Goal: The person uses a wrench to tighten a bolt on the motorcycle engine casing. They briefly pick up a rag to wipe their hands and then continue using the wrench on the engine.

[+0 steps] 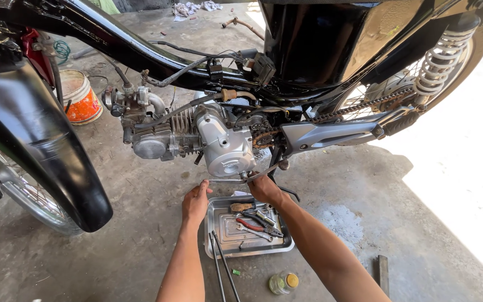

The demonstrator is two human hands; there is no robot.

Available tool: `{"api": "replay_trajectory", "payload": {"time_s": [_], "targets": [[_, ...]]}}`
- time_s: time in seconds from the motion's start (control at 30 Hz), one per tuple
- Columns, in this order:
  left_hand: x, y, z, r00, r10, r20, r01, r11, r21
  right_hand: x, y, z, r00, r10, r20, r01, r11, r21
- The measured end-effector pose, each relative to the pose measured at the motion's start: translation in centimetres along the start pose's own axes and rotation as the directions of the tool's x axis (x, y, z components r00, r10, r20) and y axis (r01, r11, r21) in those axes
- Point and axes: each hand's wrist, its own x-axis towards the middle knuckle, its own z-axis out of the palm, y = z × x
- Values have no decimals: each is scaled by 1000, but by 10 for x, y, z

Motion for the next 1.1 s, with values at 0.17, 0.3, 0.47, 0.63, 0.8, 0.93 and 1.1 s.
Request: {"api": "replay_trajectory", "payload": {"time_s": [0.17,0.3,0.47,0.63,0.8,0.93,1.1], "targets": [[9,-7,5,1000,-7,-3,7,1000,-20,20,34,2,837,-547,-17,471,736,-486],[14,-9,8,1000,-3,-3,2,999,-38,25,-32,-30,958,-212,-193,209,977,-38],[15,-11,10,1000,-9,-5,9,999,-50,20,-16,-10,987,-101,-124,101,995,-9],[10,-8,8,1000,2,-5,-3,999,-49,7,-12,-21,943,-323,79,330,937,-112],[1,-5,6,1000,-21,-14,20,999,-34,8,-49,-77,715,313,626,-615,708,348],[-3,-1,2,1000,-17,-11,17,1000,-20,3,-77,-112,677,418,605,-731,475,490],[-8,1,2,1000,-17,-10,16,1000,-9,3,-47,-94,657,433,617,-726,583,364]]}}
